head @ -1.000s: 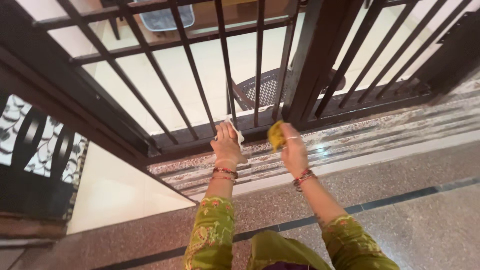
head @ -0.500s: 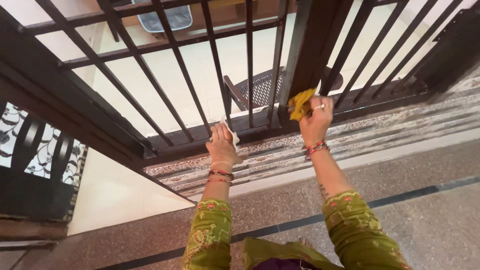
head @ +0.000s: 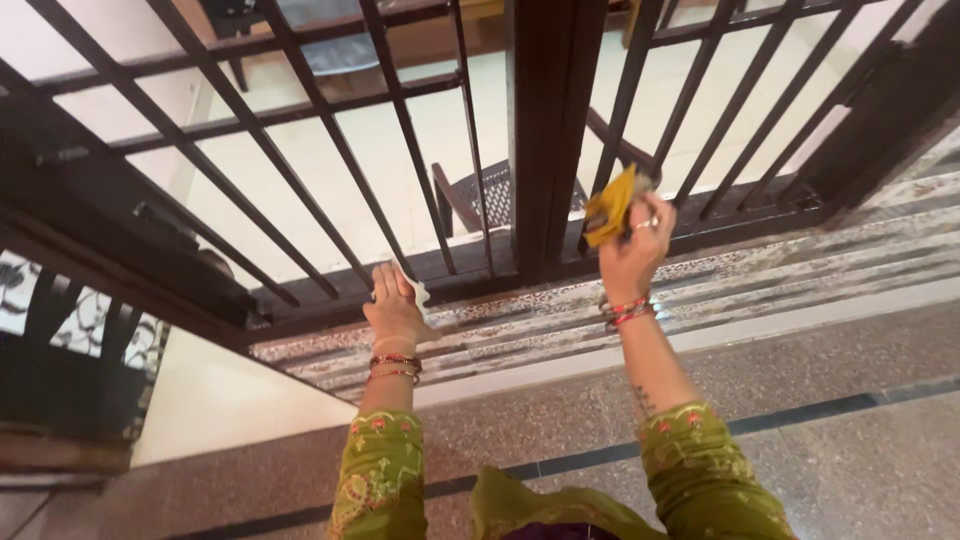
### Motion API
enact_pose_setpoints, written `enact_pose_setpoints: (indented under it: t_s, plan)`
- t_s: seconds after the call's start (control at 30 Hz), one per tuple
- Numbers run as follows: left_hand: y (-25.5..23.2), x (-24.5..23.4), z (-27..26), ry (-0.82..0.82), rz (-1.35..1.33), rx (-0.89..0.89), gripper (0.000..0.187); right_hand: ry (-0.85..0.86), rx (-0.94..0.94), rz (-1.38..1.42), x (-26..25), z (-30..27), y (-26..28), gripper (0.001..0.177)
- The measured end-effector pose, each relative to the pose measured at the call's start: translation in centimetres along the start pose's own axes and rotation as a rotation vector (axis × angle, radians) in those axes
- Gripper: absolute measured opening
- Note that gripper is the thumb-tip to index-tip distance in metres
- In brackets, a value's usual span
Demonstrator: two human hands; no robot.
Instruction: The person wipes the metal bars and frame of a security gate by hand using two cloths, moving between different sections of the grille.
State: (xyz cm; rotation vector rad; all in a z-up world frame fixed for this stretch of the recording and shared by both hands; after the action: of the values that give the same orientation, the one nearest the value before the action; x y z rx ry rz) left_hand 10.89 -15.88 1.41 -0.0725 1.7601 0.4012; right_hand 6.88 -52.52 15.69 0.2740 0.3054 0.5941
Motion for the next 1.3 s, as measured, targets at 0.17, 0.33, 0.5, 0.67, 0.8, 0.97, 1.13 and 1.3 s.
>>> enact_pose_setpoints:
  t_s: [0.17, 0.33, 0.5, 0.67, 0.8, 0.97, 1.13, 1.3]
  plan:
    - [-0.1, 0.8, 0.2, -0.008, 0.038, -0.049, 0.144, 0.093, -0.041, 0.143, 1.6, 0.2, -0.6, 0.038]
    - [-0.1, 0.6, 0.3, 0.035, 0.101, -0.088, 0.137, 0.180, 0.051, 0.159, 2.9, -4.6, -3.2, 0.038]
    - [-0.1, -0.6, -0.5, 0.085, 0.157, -0.115, 0.138, 0.412, 0.070, 0.182, 3.0, -6.1, -4.4, 0.045]
    - [-0.3, -1.2, -1.0, 0.074, 0.204, -0.151, 0.141, 0.259, -0.048, 0.148, -1.1, -2.2, -4.1, 0.035]
    - [-0.3, -1.4, -1.2, 0.087, 0.224, -0.168, 0.145, 0.114, -0.020, 0.101, -2.2, 0.2, -5.4, 0.037]
    - [-0.2, -1.0, -1.3, 0.077, 0.233, -0.172, 0.141, 0.198, 0.067, 0.141, -0.2, -1.7, -7.5, 0.043]
    - [-0.3, -1.2, -1.2, 0.050, 0.175, -0.168, 0.140, 0.256, 0.093, 0.115, 0.5, -4.7, -8.4, 0.044]
    - [-0.3, -1.4, -1.3, 0.084, 0.213, -0.170, 0.145, 0.446, 0.106, 0.015, 0.3, -5.1, -8.9, 0.047]
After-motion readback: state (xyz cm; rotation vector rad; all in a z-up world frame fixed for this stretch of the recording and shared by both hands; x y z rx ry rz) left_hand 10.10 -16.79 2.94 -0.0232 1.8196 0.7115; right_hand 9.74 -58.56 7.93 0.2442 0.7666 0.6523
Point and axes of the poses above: each hand's wrist, its own z-axis towards the middle knuckle, its own x-axis out of the palm, y = z × x, the point moved 8 cm from there along z, towards the middle knuckle, and after that the axes turned 11 degrees about -x, right-handed, at the moved point
